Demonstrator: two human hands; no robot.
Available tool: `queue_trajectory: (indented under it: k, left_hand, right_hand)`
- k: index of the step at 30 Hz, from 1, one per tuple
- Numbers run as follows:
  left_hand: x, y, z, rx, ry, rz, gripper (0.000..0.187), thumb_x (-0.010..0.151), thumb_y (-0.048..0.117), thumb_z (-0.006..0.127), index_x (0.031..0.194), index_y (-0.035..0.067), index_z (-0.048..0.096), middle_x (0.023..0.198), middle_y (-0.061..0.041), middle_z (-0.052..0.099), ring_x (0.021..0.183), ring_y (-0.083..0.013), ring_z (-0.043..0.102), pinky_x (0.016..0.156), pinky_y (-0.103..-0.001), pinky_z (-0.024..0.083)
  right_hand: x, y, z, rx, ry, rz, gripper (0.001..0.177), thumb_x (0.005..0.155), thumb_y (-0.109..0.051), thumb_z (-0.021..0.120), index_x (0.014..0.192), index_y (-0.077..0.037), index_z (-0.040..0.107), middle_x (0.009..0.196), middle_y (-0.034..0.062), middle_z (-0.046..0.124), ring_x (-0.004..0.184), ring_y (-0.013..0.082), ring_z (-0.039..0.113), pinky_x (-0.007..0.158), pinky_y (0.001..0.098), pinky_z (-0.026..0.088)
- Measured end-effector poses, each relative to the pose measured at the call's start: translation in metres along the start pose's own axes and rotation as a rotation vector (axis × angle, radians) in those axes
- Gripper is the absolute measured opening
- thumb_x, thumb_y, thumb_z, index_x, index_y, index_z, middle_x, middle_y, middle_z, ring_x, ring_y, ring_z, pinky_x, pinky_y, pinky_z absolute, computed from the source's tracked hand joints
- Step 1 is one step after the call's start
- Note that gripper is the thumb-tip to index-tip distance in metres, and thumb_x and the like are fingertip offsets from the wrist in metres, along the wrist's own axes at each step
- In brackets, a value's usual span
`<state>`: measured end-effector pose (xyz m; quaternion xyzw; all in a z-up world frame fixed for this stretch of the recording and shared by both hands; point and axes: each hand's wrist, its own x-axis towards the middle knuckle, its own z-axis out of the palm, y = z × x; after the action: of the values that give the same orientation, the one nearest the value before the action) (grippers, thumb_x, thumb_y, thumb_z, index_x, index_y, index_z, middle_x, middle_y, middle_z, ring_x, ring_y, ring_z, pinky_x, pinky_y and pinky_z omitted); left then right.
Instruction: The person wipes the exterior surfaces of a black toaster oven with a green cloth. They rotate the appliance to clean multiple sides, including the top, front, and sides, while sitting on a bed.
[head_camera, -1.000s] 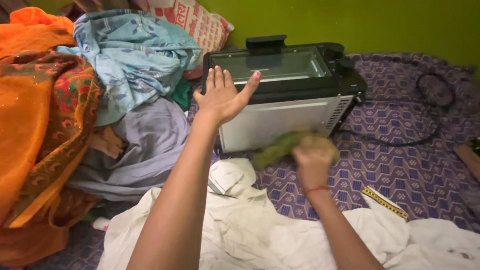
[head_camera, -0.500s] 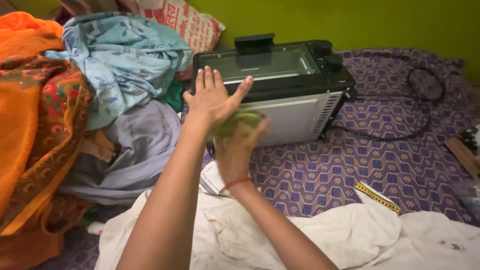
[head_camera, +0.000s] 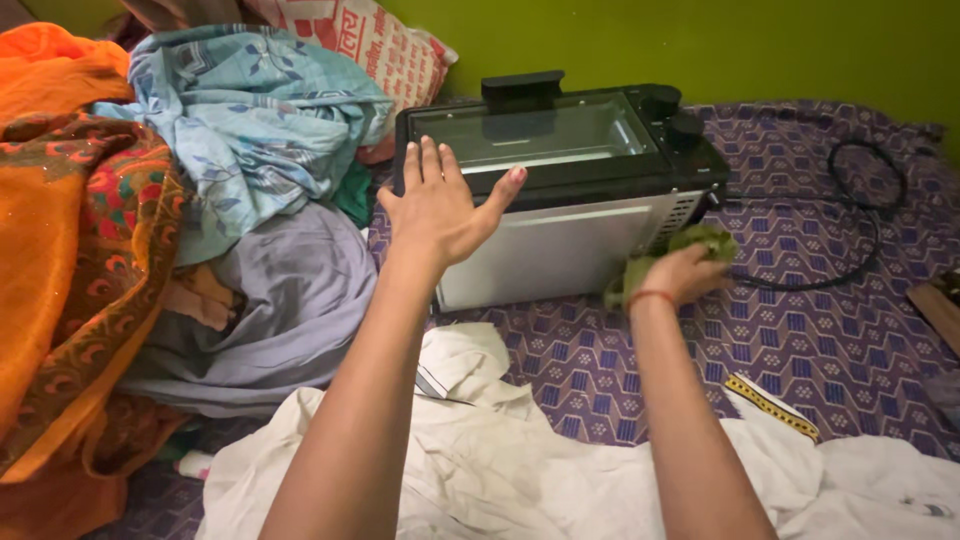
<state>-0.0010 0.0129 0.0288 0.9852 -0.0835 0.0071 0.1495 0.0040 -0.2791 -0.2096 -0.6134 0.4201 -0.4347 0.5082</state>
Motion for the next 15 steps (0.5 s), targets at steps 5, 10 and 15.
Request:
queue_trajectory:
  k: [5, 10, 15]
  left_hand:
    - [0.002, 0.004, -0.004, -0.025, 0.01, -0.019, 0.12, 0.083, 0.09, 0.027, 0.159, -0.003, 0.02, 0.17, -0.018, 0.01, 0.157, -0.0313, 0.007, 0.115, -0.073, 0.014]
    - [-0.002, -0.001, 0.001, -0.038, 0.002, -0.012, 0.117, 0.084, 0.089, 0.026, 0.159, -0.001, 0.02, 0.17, -0.017, 0.01, 0.158, -0.03, 0.006, 0.116, -0.07, 0.013]
    - [-0.002, -0.001, -0.002, -0.018, -0.003, -0.012, 0.117, 0.084, 0.089, 0.026, 0.16, 0.0, 0.02, 0.171, -0.016, 0.01, 0.159, -0.0293, 0.006, 0.118, -0.07, 0.014]
  right_hand:
    - [-0.13, -0.086, 0.004, -0.065, -0.046, -0.497, 0.068, 0.111, -0.014, 0.051, 0.16, 0.013, 0.014, 0.162, 0.0423, 0.015, 0.151, 0.0527, 0.017, 0.121, 0.0534, 0.017]
    - [-0.26, -0.14, -0.002, 0.17, -0.601, -0.719, 0.067, 0.105, -0.039, 0.057, 0.157, -0.008, 0.028, 0.154, 0.0169, 0.041, 0.149, 0.0338, 0.035, 0.126, 0.0521, 0.019]
    - [-0.168, -0.088, -0.01, -0.304, -0.723, -1.947, 0.056, 0.09, -0.04, 0.063, 0.145, -0.03, 0.055, 0.155, 0.0, 0.044, 0.147, 0.0228, 0.035, 0.124, 0.0504, 0.025]
